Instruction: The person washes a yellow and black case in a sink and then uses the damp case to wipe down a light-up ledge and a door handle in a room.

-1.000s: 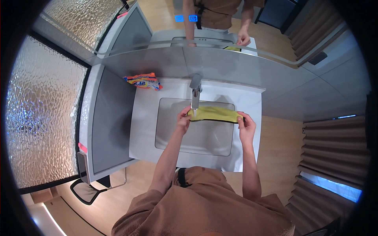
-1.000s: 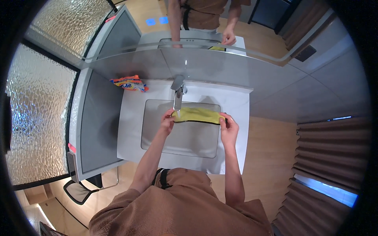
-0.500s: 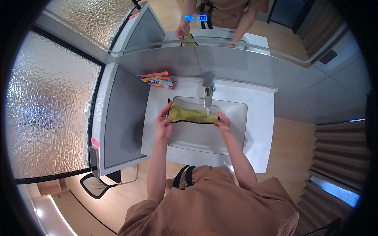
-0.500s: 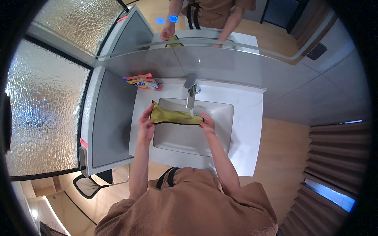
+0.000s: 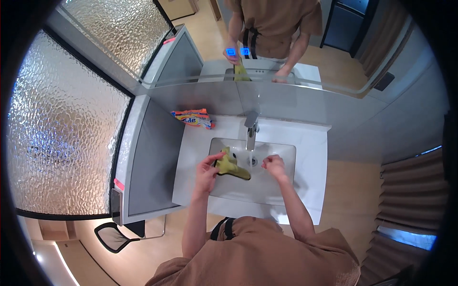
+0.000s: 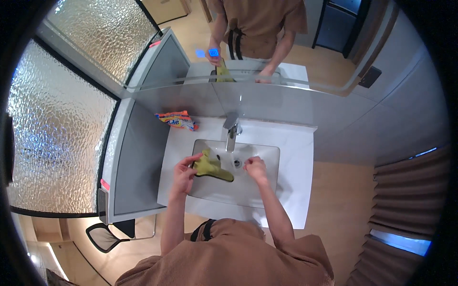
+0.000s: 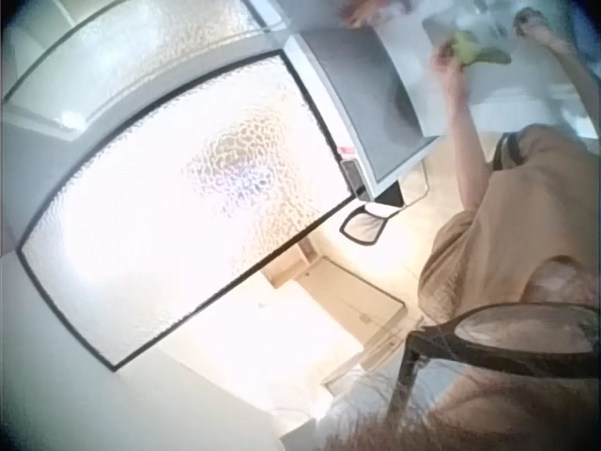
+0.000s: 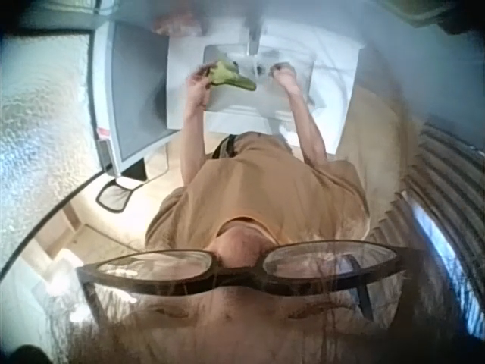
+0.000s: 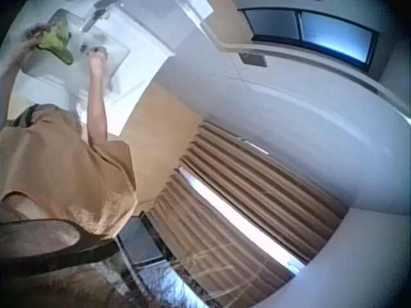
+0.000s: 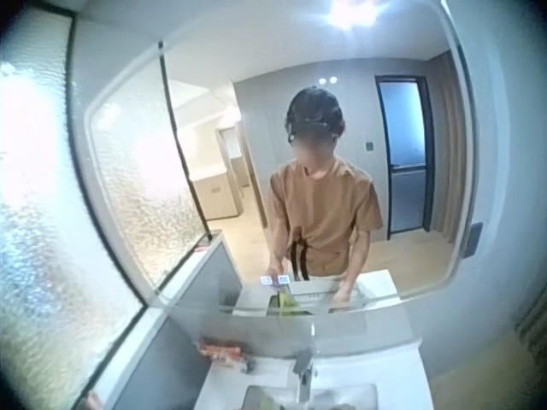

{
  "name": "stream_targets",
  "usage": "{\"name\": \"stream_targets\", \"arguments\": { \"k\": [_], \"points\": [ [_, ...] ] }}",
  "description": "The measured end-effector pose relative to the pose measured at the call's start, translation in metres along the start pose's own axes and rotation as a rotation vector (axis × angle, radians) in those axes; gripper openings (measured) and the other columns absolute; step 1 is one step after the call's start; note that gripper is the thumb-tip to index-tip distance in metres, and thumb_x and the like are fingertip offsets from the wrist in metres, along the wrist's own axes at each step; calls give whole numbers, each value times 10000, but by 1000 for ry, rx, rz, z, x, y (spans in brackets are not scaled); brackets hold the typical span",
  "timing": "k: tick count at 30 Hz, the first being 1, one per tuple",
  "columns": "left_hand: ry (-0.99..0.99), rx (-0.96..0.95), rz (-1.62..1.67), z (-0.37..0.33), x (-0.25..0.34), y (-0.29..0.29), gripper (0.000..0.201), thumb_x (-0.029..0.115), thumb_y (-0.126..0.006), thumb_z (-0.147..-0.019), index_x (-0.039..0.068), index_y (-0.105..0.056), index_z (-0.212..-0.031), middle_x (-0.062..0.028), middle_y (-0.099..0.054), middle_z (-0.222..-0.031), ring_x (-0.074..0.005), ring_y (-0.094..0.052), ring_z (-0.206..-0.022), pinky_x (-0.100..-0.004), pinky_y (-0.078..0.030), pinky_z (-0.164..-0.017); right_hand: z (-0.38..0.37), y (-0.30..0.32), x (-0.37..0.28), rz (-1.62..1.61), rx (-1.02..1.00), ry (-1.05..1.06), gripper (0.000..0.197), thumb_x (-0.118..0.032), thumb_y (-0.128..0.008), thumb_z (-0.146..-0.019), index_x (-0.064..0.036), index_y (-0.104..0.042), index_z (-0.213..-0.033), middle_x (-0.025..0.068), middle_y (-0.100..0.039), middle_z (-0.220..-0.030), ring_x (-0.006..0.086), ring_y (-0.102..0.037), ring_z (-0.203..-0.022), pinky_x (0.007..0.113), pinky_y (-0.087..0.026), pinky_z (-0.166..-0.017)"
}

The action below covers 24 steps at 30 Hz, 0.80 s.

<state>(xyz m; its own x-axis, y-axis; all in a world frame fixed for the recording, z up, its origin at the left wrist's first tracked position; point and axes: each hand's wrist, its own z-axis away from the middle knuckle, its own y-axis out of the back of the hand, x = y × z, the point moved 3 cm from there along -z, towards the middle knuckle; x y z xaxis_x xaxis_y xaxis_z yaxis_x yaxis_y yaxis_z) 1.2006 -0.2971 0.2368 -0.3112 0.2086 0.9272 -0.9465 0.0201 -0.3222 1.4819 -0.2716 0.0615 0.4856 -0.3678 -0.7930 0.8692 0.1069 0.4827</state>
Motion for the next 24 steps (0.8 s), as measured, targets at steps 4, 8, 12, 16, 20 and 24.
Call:
{"name": "stream_targets", "arguments": {
  "k": [4,8,12,16,20,24],
  "points": [
    [-3,-11,-98,4,-24,-7,535,-156,-448,-664,-59,-665,-1143,-171,-670,-1211,-228,-646,-1110,-306,-519,-942,9,47,-119,-317,60,297,257,-173,-600,-928,-73,-717,-1134,117,-715,-758,226,-732,-747,340,-553,-717],
    [-18,5,-203,-1,-16,-39,481,-132,-437,-680,-76,-674,-1095,-167,-697,-1130,-225,-674,-1040,-306,-537,-923,-13,54,-165,-91,43,520,358,-167,-589,-920,-117,-670,-1266,131,-677,-718,271,-699,-698,367,-541,-701],
    [-55,-8,-206,-4,-1,-40,401,-132,-478,-753,-67,-670,-1099,-129,-706,-1097,-170,-697,-940,-257,-554,-814,-9,46,-141,183,169,617,427,-170,-581,-925,-160,-615,-1350,143,-650,-689,296,-657,-623,382,-528,-670],
    [-100,-73,-230,-3,25,-34,416,-129,-479,-755,-52,-664,-1119,-109,-706,-1088,-140,-687,-922,-252,-548,-809,40,33,-138,64,26,473,438,-159,-605,-925,-173,-604,-1364,126,-661,-715,228,-673,-718,334,-524,-718],
    [-152,-282,-290,-7,45,-51,411,-118,-484,-761,-36,-664,-1121,-89,-696,-1109,-131,-668,-963,-263,-526,-864,81,24,-149,-380,-69,638,379,-143,-624,-935,-75,-627,-1308,71,-705,-856,133,-638,-796,272,-504,-745],
    [-183,-453,-346,-9,64,-63,407,-123,-497,-790,-26,-657,-1151,-89,-676,-1167,-137,-649,-988,-270,-516,-874,74,29,-147,-383,-508,515,205,-142,-639,-945,25,-669,-1060,1,-639,-844,79,-545,-770,266,-471,-695]
  ]
}}
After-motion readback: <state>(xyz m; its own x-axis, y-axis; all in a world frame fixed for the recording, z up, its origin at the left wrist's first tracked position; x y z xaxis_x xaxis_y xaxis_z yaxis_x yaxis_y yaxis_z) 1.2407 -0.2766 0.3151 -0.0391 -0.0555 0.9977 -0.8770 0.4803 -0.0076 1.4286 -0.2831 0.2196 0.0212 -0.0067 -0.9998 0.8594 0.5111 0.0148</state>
